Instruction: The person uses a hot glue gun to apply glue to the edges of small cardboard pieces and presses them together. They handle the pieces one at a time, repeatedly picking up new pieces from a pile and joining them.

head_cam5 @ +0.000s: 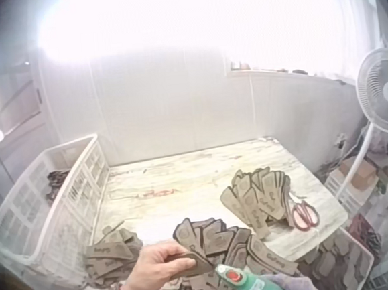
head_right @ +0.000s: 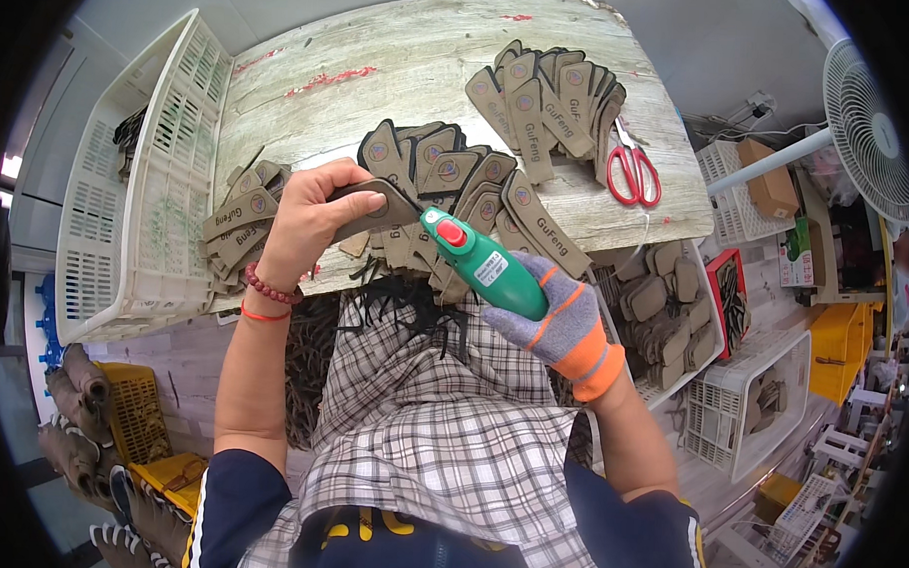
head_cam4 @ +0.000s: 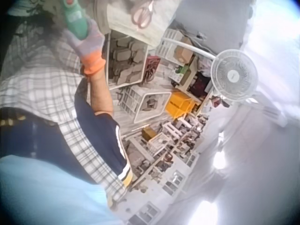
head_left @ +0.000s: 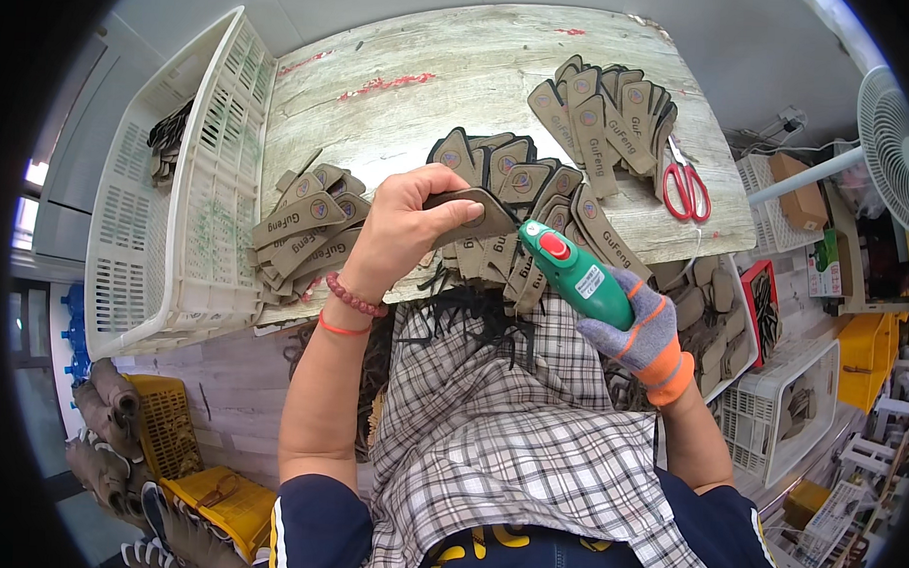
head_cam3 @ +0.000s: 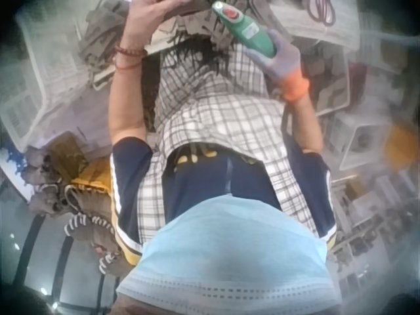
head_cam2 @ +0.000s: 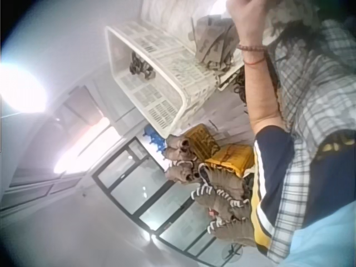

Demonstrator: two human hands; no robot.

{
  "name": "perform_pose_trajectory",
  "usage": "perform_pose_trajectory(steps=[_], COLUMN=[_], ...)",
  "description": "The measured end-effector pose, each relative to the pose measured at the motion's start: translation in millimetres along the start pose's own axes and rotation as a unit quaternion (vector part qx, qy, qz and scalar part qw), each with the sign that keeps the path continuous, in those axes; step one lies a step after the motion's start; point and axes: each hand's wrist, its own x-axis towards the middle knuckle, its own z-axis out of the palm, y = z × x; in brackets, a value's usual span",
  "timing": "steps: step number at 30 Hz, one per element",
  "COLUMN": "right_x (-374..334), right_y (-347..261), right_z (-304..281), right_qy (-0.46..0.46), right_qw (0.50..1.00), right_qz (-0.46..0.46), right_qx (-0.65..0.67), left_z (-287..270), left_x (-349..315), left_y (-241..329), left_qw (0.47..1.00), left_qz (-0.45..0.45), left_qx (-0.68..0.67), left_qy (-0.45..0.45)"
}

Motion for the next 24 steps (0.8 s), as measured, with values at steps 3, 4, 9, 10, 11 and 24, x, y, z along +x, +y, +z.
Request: perform_pose_trajectory(steps=[3,4,9,10,11,24], right_x=[0.6,0.6,2.0,3.0,4.7,2.5], right_y=[1.3,1.9,-2.9,-3.9,-5.1,1.7], right_z=[0.6,0.8,0.7,1.8,3.1,16.7], right_qy=[-0.003,-0.003,-0.013,-0.014,-0.014,0.069], right_qw=[1.000,1.000,1.000,1.000,1.000,0.997], right_qz=[-0.005,-0.006,0.008,0.008,0.010,0.010], right_qx=[-0.004,-0.004,0.009,0.019,0.027,0.012], left_z=[2.0,2.7,6.3,7.7,9.5,-34.8], left_x=[-0.3,-0.4,-0.3,-0.2,-0.2,-28.2], left_y=[2.8,4.7,10.2,10.1,9.4,-61.1], left_qw=[1.000,0.999,0.994,0.994,0.993,0.835], left_qz=[0.002,-0.001,-0.037,-0.045,-0.053,-0.015], left_qx=[0.011,0.025,0.066,0.056,0.046,-0.398], left_qy=[-0.023,-0.034,-0.076,-0.084,-0.092,0.380])
